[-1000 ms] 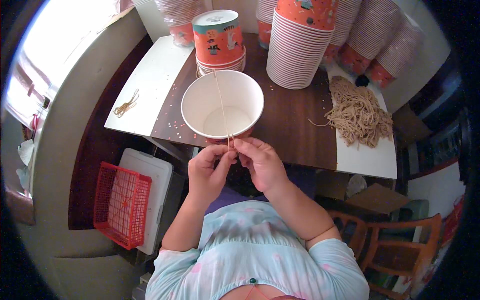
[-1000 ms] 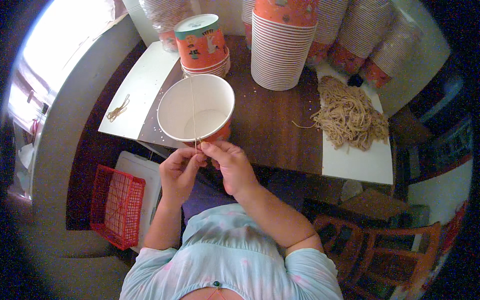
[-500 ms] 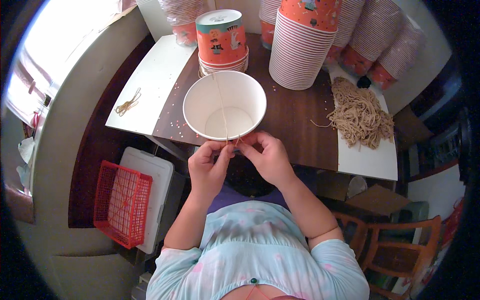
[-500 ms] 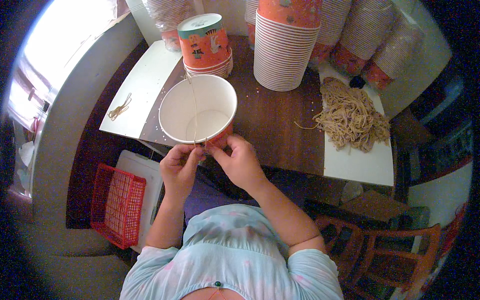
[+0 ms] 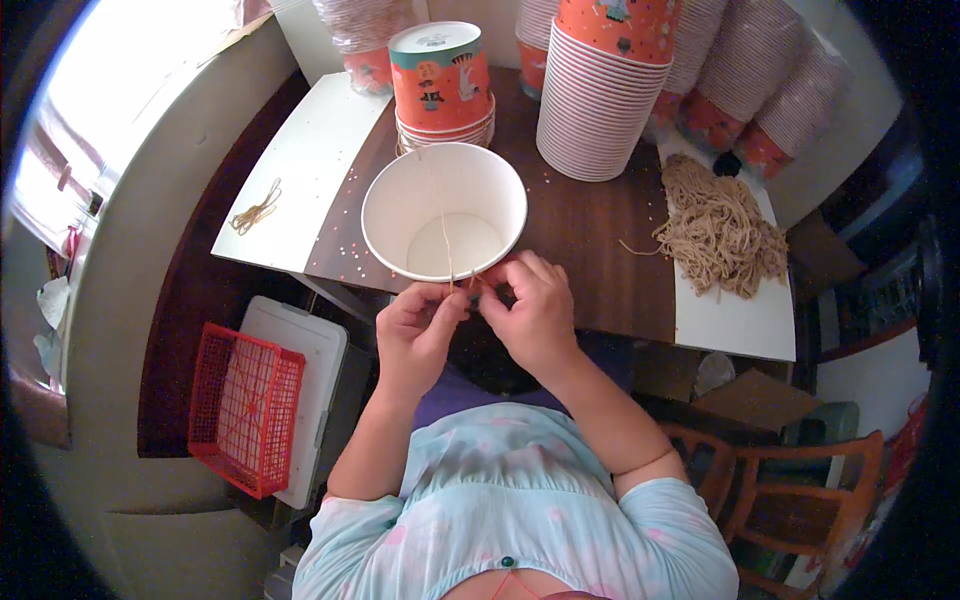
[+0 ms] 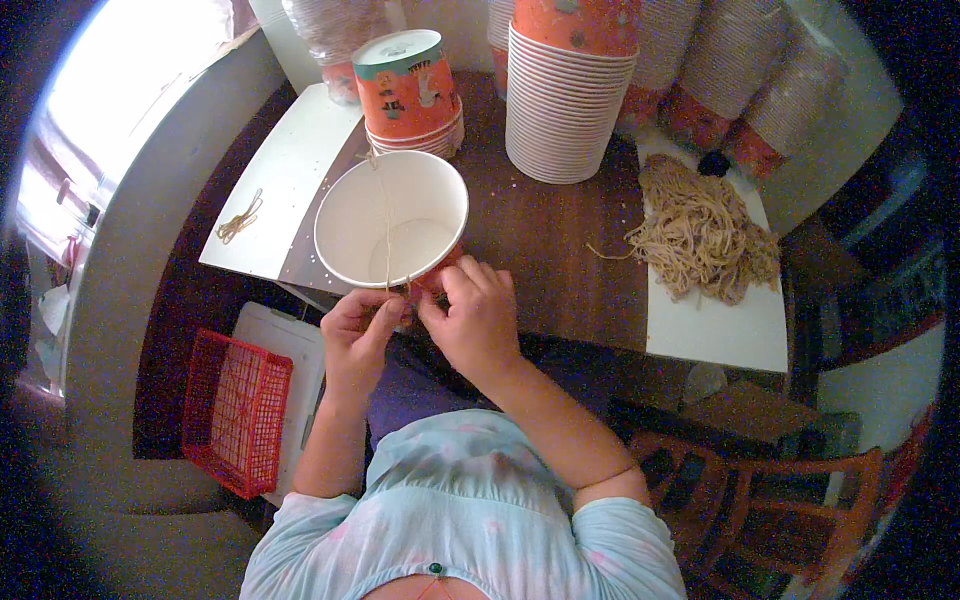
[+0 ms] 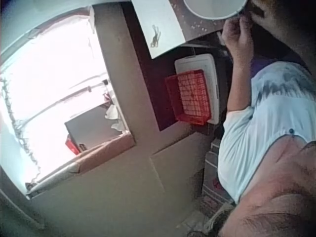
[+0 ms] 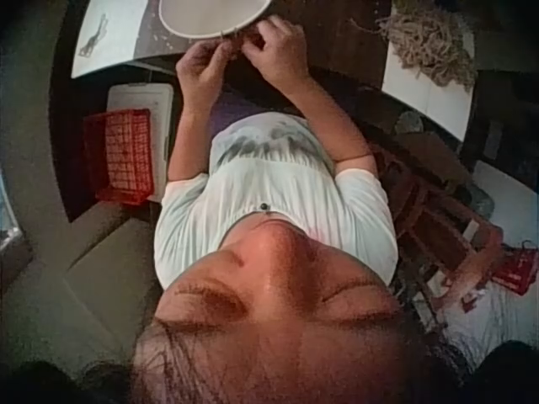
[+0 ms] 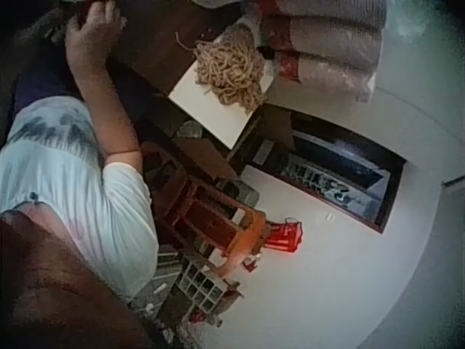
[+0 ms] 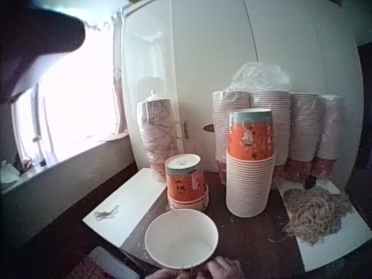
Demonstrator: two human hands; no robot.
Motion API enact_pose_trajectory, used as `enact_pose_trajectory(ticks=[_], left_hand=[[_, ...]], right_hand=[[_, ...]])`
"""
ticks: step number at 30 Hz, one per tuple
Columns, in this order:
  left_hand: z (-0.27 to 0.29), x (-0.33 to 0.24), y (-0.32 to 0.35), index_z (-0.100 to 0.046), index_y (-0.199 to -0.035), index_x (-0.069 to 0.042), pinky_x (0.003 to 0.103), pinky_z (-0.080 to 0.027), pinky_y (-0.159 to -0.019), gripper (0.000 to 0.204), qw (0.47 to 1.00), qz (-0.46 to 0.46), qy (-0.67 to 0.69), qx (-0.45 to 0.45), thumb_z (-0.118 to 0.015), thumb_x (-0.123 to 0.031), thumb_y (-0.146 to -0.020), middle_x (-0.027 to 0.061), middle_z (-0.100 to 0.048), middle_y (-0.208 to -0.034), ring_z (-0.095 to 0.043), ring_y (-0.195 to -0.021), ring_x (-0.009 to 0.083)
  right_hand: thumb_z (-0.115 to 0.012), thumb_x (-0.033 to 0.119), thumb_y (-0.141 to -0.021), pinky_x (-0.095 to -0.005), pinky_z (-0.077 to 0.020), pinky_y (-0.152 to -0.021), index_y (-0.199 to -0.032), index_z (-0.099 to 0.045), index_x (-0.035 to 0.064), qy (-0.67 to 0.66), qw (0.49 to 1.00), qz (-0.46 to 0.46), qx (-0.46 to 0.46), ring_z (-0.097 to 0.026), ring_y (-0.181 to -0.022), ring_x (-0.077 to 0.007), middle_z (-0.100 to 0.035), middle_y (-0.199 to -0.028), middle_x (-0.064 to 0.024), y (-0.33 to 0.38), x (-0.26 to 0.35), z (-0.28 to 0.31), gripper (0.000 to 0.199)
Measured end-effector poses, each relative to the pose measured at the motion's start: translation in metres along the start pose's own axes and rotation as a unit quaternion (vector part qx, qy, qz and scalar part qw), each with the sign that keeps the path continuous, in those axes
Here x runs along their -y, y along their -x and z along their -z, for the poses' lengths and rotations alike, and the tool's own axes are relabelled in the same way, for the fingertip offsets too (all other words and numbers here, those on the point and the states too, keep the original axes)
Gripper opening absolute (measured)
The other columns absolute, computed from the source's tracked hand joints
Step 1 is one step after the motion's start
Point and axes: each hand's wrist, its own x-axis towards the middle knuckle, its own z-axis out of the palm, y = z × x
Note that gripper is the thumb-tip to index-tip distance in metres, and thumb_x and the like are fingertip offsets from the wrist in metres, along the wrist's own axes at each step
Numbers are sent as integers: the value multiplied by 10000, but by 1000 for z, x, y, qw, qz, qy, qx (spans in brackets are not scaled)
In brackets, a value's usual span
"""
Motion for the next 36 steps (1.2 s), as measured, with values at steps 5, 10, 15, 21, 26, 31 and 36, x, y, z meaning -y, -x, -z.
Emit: enact_pose_trajectory(ticks=[5,10,15,21,26,31,36], left_hand=[[14,-14,0,-637,-875,5,256,-456,-714,100,974,-156,-160,-20,-642,21,-776,84,-616,-862,-577,-788,146],[7,-22,3,-625,-820,-4,273,-441,-718,99,960,-218,-174,-27,-666,14,-732,87,-596,-833,-558,-806,180],[9,-22,5,-615,-824,-8,264,-424,-752,97,969,-214,-121,-8,-674,2,-749,77,-559,-888,-529,-848,165],[13,-28,3,-595,-781,-33,317,-346,-912,85,980,-182,67,36,-678,-20,-772,50,-502,-938,-472,-943,168],[19,-46,0,-591,-771,-33,353,-314,-958,83,979,-169,108,24,-673,-52,-772,48,-521,-953,-469,-996,194],[21,-46,-5,-590,-766,-49,385,-261,-1032,63,968,-114,222,36,-653,-55,-771,47,-540,-980,-453,-1101,203],[19,-41,-10,-584,-764,-54,402,-242,-1048,61,956,-93,275,29,-643,-53,-775,54,-552,-992,-435,-1160,217]], right_hand=[[-742,56,-663,-300,-477,-642,-912,-618,68,-214,966,-137,50,-588,-788,-197,-592,-871,-70,3,4,11,278],[-731,101,-659,-376,-426,-770,-1012,-584,119,-144,982,108,-58,-558,-911,-263,-556,-1023,-69,5,16,13,383],[-719,87,-664,-371,-459,-728,-892,-595,109,-244,958,129,-75,-576,-847,-262,-578,-961,-67,-2,23,-1,261],[-717,87,-671,-371,-474,-678,-803,-578,105,-192,970,139,-55,-594,-774,-270,-594,-916,-64,-7,25,5,193],[-702,94,-699,-371,-463,-637,-796,-580,102,-176,978,112,26,-587,-691,-273,-606,-845,-54,-17,13,20,157],[-699,55,-702,-357,-458,-624,-766,-580,88,-163,976,135,56,-578,-681,-259,-607,-776,-61,-28,4,31,138],[-704,32,-700,-337,-460,-613,-763,-585,77,-146,973,167,64,-581,-686,-239,-619,-765,-51,-36,2,42,142]])
